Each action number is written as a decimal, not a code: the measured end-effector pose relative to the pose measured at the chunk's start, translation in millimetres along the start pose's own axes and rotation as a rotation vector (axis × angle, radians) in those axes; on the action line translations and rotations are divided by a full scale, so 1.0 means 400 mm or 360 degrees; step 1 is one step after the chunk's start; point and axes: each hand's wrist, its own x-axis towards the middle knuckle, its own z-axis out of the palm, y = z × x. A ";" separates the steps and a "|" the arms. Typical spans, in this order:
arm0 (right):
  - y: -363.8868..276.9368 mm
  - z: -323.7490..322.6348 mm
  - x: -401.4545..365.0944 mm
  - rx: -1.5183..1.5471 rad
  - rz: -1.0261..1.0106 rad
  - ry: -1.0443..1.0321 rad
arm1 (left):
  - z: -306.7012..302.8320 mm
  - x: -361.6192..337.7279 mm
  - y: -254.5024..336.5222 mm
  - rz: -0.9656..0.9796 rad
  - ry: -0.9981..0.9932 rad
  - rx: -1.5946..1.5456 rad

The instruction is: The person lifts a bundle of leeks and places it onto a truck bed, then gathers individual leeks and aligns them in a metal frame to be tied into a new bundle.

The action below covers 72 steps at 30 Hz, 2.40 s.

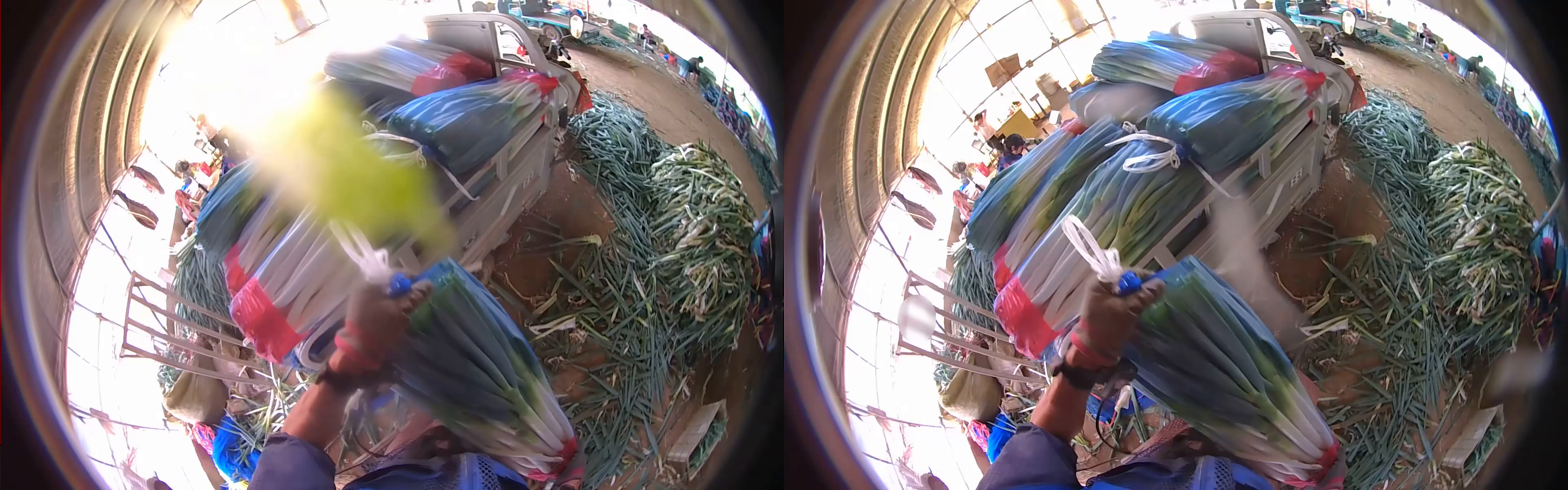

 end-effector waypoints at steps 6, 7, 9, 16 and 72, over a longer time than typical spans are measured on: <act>-0.189 0.147 0.346 -0.0057 -0.0267 -0.0041 | -0.080 0.354 0.253 0.1252 0.0187 0.0950; -0.263 0.221 0.374 0.0050 -0.0301 -0.0145 | -0.106 0.417 0.318 0.1346 0.0247 0.1252; -0.482 0.448 0.403 -0.0015 -0.0505 -0.0271 | -0.164 0.545 0.450 0.1415 0.0379 0.1626; -1.035 1.069 0.412 -0.1028 -0.1182 -0.0490 | -0.181 0.804 0.368 0.0809 0.0724 0.0968; -1.273 1.961 0.504 -0.2520 -0.2563 -0.0995 | -0.019 1.044 -0.046 -0.0058 0.0609 -0.0033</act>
